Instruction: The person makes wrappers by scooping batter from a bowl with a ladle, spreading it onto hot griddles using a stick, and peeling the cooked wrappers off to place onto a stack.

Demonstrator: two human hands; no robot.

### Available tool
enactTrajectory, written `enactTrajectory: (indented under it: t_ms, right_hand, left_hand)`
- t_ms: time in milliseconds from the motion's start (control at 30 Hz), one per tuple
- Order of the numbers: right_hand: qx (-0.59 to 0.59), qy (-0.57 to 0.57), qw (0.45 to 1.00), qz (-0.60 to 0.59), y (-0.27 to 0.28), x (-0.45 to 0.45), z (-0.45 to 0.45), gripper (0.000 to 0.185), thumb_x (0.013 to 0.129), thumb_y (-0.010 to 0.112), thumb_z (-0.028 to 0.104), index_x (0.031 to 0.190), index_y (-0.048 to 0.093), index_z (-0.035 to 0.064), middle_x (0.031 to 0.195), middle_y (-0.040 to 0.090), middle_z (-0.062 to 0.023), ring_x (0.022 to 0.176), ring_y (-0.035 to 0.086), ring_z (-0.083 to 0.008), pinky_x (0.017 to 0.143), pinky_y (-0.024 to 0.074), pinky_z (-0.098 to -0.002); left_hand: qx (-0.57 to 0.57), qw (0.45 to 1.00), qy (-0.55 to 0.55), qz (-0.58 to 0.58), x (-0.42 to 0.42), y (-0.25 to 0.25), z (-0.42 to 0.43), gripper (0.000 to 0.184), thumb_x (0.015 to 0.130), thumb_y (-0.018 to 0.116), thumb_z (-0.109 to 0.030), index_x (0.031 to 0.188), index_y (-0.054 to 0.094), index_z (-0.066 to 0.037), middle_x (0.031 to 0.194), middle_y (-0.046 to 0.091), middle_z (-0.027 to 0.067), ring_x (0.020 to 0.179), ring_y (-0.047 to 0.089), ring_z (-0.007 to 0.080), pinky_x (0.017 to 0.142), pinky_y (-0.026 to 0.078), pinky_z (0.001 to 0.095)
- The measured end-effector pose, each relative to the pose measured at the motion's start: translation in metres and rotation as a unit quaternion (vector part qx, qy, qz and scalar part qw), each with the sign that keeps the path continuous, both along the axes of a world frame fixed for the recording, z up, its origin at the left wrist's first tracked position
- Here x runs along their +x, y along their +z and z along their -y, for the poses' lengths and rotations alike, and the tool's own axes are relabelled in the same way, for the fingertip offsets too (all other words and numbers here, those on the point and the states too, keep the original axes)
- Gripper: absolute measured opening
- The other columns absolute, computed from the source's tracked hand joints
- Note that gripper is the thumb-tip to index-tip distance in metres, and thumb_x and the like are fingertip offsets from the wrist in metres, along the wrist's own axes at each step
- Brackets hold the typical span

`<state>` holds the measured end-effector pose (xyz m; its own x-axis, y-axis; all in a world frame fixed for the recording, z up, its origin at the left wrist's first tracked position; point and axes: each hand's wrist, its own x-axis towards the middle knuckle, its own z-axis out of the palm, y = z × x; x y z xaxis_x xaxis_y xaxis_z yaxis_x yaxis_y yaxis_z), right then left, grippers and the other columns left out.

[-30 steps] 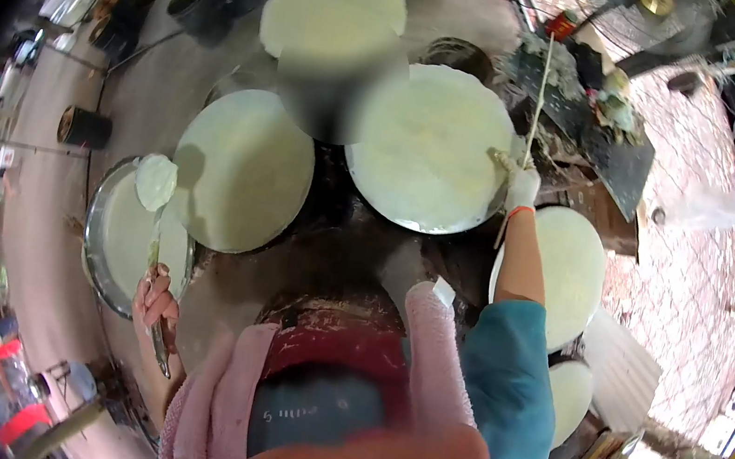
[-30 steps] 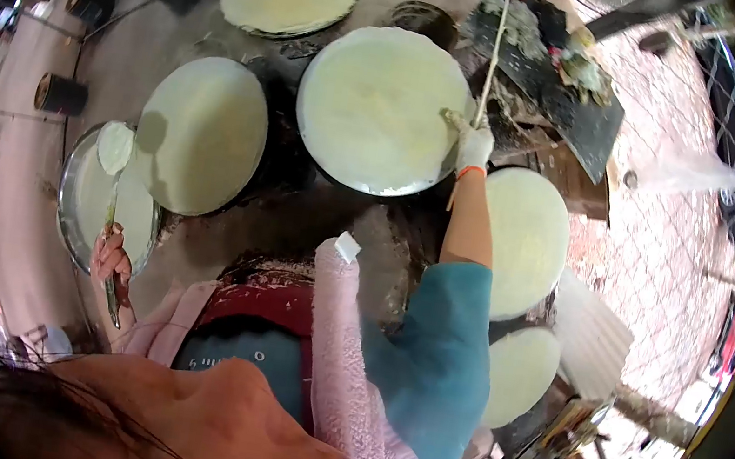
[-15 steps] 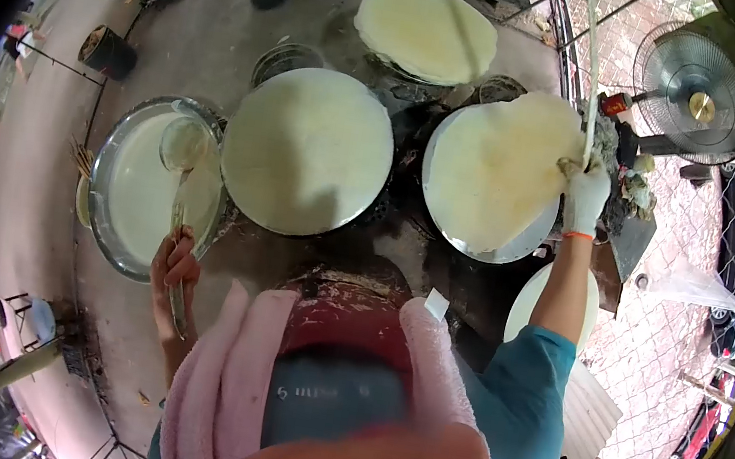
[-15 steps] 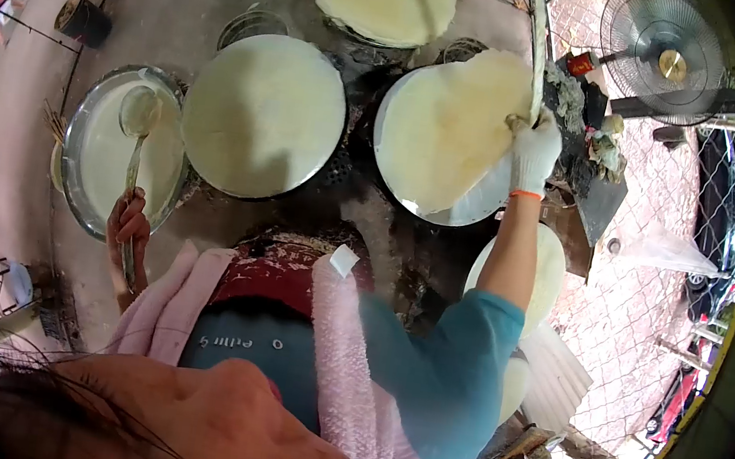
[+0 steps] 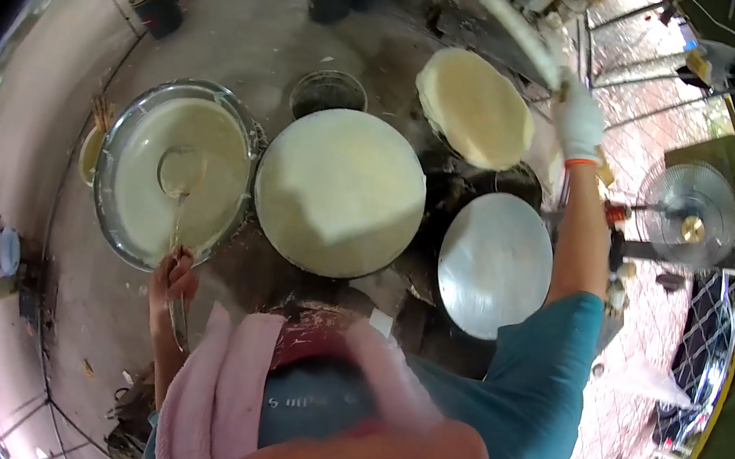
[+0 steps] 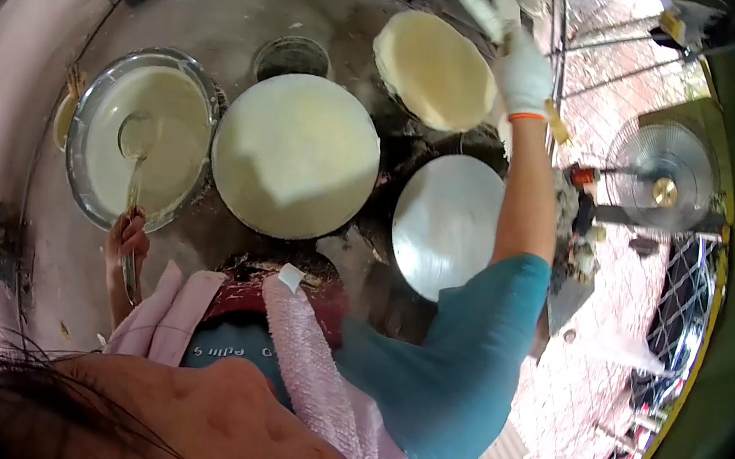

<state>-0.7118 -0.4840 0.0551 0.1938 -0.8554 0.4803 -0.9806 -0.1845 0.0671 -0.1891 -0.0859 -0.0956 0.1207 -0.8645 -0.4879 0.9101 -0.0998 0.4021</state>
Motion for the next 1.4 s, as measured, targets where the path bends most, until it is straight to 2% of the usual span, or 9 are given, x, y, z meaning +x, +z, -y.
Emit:
enactTrajectory:
  t_ms: [433,667,800,867,933,1033,1167,1233,1400]
  right_hand:
    - [0.158,0.065,0.983,-0.073,-0.304,0.039,0.067,0.028,0.087,0.050,0.020,0.115,0.050,0.0156,0.097,0.061,-0.0120,0.081,0.065,-0.0305,0.066,0.0536,-0.0442]
    - [0.208,0.018,0.978,-0.001,-0.284,0.067,0.065,0.038,0.084,0.059,0.024,0.120,0.048,0.0137,0.103,0.059,-0.0177,0.085,0.063,-0.0379,0.072,0.0515,-0.0493]
    - [0.168,0.050,0.980,0.091,-0.278,0.087,-0.001,0.061,0.085,0.059,0.025,0.141,0.035,0.0186,0.111,0.060,-0.0205,0.089,0.062,-0.0410,0.075,0.0503,-0.0493]
    - [0.321,-0.052,0.932,0.163,-0.183,0.150,-0.085,0.064,0.086,0.059,0.025,0.144,0.032,0.0166,0.117,0.060,-0.0184,0.098,0.061,-0.0377,0.080,0.0497,-0.0460]
    - [0.283,-0.066,0.942,0.165,-0.194,0.159,-0.156,0.058,0.089,0.059,0.024,0.141,0.038,0.0099,0.124,0.059,-0.0159,0.108,0.059,-0.0329,0.088,0.0481,-0.0403]
    - [0.250,-0.067,0.907,0.333,-0.208,0.195,-0.275,0.046,0.090,0.060,0.015,0.133,0.049,0.0018,0.129,0.057,-0.0155,0.115,0.058,-0.0247,0.096,0.0441,-0.0317]
    - [0.281,-0.164,0.811,0.487,-0.231,0.260,-0.391,0.047,0.086,0.063,0.003,0.131,0.050,-0.0029,0.129,0.058,-0.0125,0.113,0.056,-0.0146,0.095,0.0429,-0.0267]
    - [0.277,-0.178,0.800,0.501,-0.236,0.287,-0.426,0.051,0.085,0.063,-0.001,0.133,0.047,-0.0039,0.129,0.057,-0.0114,0.109,0.057,-0.0148,0.093,0.0438,-0.0265]
    - [0.313,-0.272,0.681,0.604,-0.219,0.342,-0.471,0.055,0.082,0.067,-0.002,0.133,0.048,-0.0013,0.117,0.063,-0.0077,0.099,0.059,-0.0130,0.089,0.0458,-0.0257]
  left_hand:
    - [-0.013,0.992,0.125,-0.013,-0.026,0.024,-0.047,0.025,0.099,0.042,-0.013,0.107,0.045,0.010,0.065,0.037,0.0019,0.038,0.030,0.0073,0.034,0.028,0.0201]
    - [0.033,0.995,0.059,0.068,0.009,0.006,-0.044,0.023,0.100,0.043,-0.019,0.101,0.048,0.004,0.057,0.033,-0.0043,0.036,0.030,0.0053,0.033,0.028,0.0211]
    - [0.075,0.970,-0.127,0.191,0.074,-0.034,-0.034,0.033,0.098,0.048,-0.035,0.082,0.054,-0.007,0.051,0.036,-0.0027,0.033,0.031,0.0119,0.037,0.031,0.0267]
    - [0.175,0.952,-0.099,0.232,0.098,-0.064,-0.018,0.030,0.095,0.051,-0.033,0.084,0.054,-0.005,0.054,0.044,0.0004,0.037,0.041,0.0147,0.038,0.036,0.0290]
    - [0.192,0.738,-0.276,0.584,0.127,-0.099,-0.003,0.022,0.093,0.053,-0.024,0.088,0.054,-0.003,0.063,0.056,0.0086,0.047,0.056,0.0224,0.043,0.044,0.0359]
    - [-0.080,0.289,-0.331,0.895,0.204,-0.199,0.020,0.014,0.091,0.050,-0.015,0.090,0.055,-0.002,0.071,0.062,0.0189,0.059,0.062,0.0326,0.050,0.049,0.0433]
    - [-0.066,0.290,-0.419,0.858,0.207,-0.210,0.103,0.010,0.085,0.047,-0.005,0.091,0.054,0.000,0.078,0.063,0.0218,0.073,0.063,0.0397,0.066,0.051,0.0490]
    - [-0.007,0.401,-0.412,0.818,0.208,-0.230,0.144,0.013,0.084,0.047,-0.005,0.094,0.053,0.001,0.076,0.063,0.0214,0.073,0.063,0.0411,0.068,0.050,0.0497]
    - [-0.105,0.315,-0.496,0.803,0.242,-0.294,0.156,0.023,0.091,0.045,-0.013,0.106,0.054,0.002,0.076,0.063,0.0208,0.073,0.064,0.0374,0.067,0.051,0.0463]
